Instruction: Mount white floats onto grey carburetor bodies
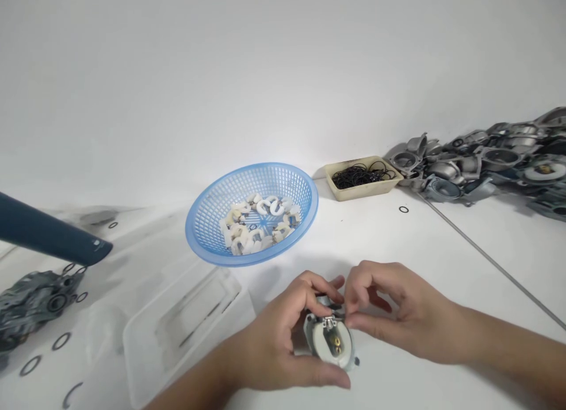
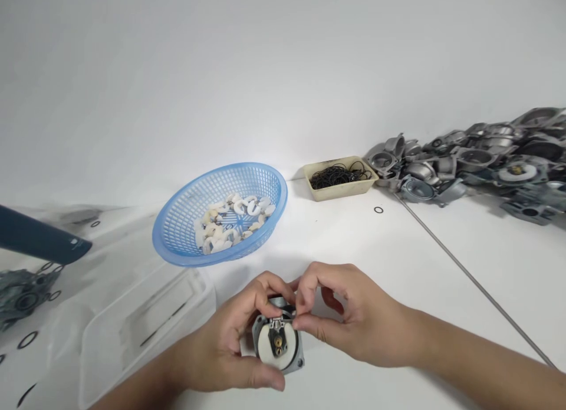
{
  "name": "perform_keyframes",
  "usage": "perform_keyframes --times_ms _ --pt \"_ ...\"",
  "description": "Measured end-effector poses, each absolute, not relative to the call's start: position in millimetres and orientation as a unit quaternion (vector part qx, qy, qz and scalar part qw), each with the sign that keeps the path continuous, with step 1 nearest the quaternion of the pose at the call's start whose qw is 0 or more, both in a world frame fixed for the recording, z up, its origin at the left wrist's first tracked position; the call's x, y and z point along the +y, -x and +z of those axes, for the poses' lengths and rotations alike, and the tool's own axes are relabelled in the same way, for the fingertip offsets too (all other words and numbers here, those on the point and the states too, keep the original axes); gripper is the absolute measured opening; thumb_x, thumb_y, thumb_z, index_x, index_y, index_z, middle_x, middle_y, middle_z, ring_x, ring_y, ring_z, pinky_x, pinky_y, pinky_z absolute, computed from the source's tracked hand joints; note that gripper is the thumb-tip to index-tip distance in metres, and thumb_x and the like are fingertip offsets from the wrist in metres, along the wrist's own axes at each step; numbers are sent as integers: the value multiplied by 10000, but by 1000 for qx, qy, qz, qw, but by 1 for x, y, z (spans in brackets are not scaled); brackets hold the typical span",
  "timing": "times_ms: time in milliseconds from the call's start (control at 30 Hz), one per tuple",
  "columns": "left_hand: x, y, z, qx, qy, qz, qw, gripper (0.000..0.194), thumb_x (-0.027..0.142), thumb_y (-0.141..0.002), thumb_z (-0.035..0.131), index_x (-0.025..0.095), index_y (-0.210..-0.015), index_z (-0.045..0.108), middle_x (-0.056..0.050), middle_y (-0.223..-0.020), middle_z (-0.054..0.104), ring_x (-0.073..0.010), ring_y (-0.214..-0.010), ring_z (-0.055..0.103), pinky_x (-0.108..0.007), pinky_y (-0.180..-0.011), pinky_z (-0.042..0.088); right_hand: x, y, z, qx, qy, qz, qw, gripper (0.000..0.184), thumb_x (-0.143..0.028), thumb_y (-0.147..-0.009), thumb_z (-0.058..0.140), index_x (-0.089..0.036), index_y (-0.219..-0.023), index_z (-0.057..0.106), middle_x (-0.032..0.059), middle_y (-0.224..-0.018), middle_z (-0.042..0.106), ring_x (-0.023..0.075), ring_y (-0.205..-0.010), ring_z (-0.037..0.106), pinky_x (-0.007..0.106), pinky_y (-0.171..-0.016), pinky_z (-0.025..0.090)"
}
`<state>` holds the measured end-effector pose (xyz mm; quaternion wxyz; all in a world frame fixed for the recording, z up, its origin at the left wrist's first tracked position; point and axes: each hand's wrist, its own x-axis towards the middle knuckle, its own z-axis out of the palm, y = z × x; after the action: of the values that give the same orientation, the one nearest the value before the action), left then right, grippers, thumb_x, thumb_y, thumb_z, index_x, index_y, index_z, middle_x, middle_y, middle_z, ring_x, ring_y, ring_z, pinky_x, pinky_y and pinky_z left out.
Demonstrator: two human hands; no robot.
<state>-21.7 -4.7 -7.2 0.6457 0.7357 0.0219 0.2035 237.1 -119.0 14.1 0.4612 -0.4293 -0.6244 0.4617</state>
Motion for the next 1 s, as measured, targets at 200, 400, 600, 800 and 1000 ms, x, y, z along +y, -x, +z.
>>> perform_keyframes --times_ms 200,400,600,800,1000 --pt "-8 23 -6 11 -757 197 623 729 286 -810 1120 305 -1298 579 -83 -1464 514 -390 -1505 637 -678 -1303 501 -118 -236 16 -671 405 406 471 452 -277 -1103 830 -255 -859 450 5 -919 778 153 -776 655 282 -703 531" --pt "-8 23 -4 23 -783 185 593 699 416 -807 1117 280 -1271 613 -100 -1445 446 -440 -1551 583 -701 -1325 493 -118 -242 19 -720 373 353 467 472 -171 -1093 812 -267 -852 418 8 -926 786 165 -790 702 327 -813 631" --pt "-4 22 -3 10 -819 215 531 695 403 -765 1138 279 -1242 647 -85 -1389 499 -428 -1521 595 -660 -1300 545 -118 -244 20 -729 376 350 453 485 -151 -1086 812 -262 -850 404 21 -956 789 152 -792 705 253 -680 542" --pt "-1 23 -2 12 -840 231 491 646 400 -801 1122 283 -1289 715 -92 -1369 545 -351 -1398 664 -552 -1258 595 -117 -244 18 -724 360 358 468 490 -137 -1078 812 -266 -846 400 31 -947 785 157 -781 687 260 -679 541" --pt "2 22 -8 -18 -841 288 457 692 428 -808 1116 309 -1353 707 -83 -1347 600 -347 -1354 730 -524 -1237 623 -115 -246 15 -723 359 354 472 486 -150 -1078 814 -263 -837 407 37 -940 787 155 -781 705 258 -681 547"
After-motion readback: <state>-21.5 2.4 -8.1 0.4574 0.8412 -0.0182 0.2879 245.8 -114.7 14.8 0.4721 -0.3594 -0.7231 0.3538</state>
